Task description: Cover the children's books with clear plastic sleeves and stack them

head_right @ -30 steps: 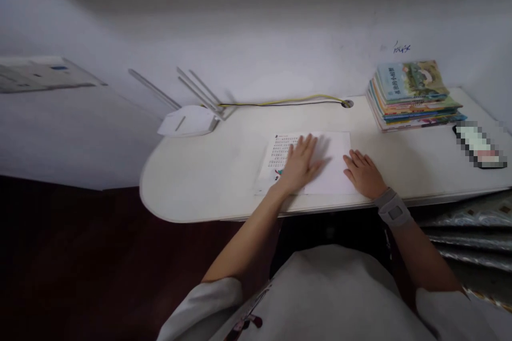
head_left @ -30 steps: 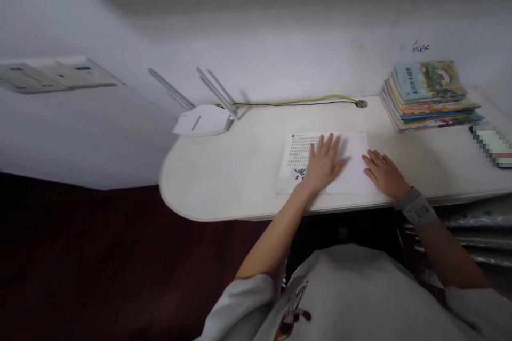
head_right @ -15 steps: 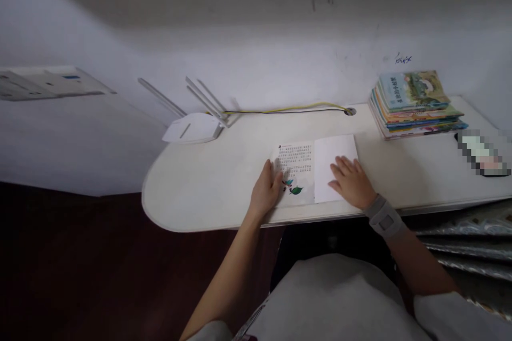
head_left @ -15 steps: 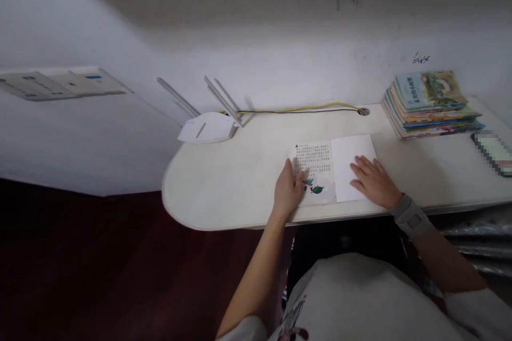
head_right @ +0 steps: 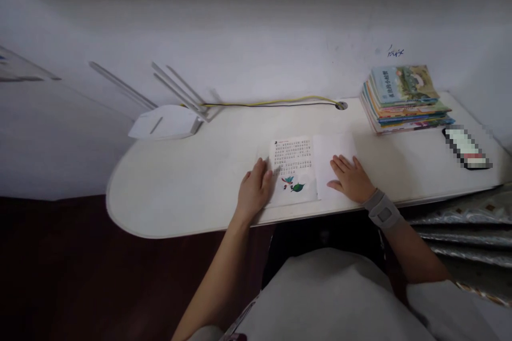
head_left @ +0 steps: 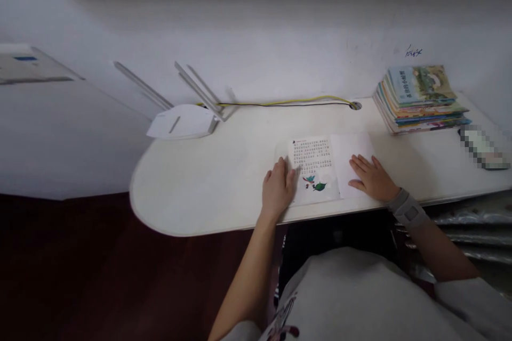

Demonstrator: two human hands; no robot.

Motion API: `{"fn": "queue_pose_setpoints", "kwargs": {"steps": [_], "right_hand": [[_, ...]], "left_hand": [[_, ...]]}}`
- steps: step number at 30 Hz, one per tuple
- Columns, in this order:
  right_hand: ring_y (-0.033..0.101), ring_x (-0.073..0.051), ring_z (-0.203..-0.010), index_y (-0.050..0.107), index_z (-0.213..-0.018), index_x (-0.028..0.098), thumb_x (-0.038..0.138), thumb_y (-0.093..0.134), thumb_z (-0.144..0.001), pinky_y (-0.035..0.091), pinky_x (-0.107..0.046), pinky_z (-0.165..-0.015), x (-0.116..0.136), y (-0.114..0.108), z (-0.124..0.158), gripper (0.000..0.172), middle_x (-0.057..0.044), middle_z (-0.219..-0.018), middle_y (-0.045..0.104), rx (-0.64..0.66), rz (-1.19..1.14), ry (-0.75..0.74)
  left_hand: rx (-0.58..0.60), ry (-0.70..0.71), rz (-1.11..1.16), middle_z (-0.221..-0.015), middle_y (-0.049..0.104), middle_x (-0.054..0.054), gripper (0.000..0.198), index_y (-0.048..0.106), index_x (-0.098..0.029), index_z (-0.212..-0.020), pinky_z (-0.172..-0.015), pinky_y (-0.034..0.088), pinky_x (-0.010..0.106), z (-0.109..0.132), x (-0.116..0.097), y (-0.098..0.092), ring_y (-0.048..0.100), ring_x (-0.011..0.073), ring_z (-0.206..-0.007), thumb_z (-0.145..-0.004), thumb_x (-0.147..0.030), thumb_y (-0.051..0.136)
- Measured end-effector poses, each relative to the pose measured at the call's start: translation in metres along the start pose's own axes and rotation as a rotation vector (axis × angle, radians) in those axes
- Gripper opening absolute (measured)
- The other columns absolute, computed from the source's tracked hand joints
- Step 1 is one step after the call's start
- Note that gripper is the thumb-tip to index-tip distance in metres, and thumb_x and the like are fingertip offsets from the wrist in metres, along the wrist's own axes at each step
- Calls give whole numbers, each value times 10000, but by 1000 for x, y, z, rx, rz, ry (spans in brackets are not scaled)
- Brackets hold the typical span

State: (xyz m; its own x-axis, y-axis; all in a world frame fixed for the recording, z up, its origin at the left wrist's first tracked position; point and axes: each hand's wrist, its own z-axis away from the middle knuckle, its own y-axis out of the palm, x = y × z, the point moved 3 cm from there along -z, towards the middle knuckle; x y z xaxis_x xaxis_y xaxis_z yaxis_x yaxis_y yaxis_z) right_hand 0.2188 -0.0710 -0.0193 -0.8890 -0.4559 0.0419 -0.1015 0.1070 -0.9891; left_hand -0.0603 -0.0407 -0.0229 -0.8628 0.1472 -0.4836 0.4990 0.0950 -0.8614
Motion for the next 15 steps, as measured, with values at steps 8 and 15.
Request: {"fn": "queue_pose_setpoints", "kwargs": {"steps": [8, 15], "right_hand": [[355, -296, -1355, 375, -1422, 139, 485, 341, -952, 267, -575, -1062, -4, 3, 5, 585, -176, -1466, 387, -2, -10, 20], [310, -285, -1380, 413, -1390, 88, 488, 319, -955, 262, -539, -1084, 11, -8, -7, 598, -190, -1481, 356, -7, -16, 38]], "left_hand": [[14, 24, -99, -1369, 517, 165, 501, 413, -115, -1363, -1079, 313, 500, 2, -6, 1, 390, 283, -1340, -966, -382, 264], [20, 48, -151, -1419, 467, 144, 495, 527, -134, -1271, -1078, 309, 510, 3, -6, 3, 377, 302, -1345, -970, -404, 241]]}}
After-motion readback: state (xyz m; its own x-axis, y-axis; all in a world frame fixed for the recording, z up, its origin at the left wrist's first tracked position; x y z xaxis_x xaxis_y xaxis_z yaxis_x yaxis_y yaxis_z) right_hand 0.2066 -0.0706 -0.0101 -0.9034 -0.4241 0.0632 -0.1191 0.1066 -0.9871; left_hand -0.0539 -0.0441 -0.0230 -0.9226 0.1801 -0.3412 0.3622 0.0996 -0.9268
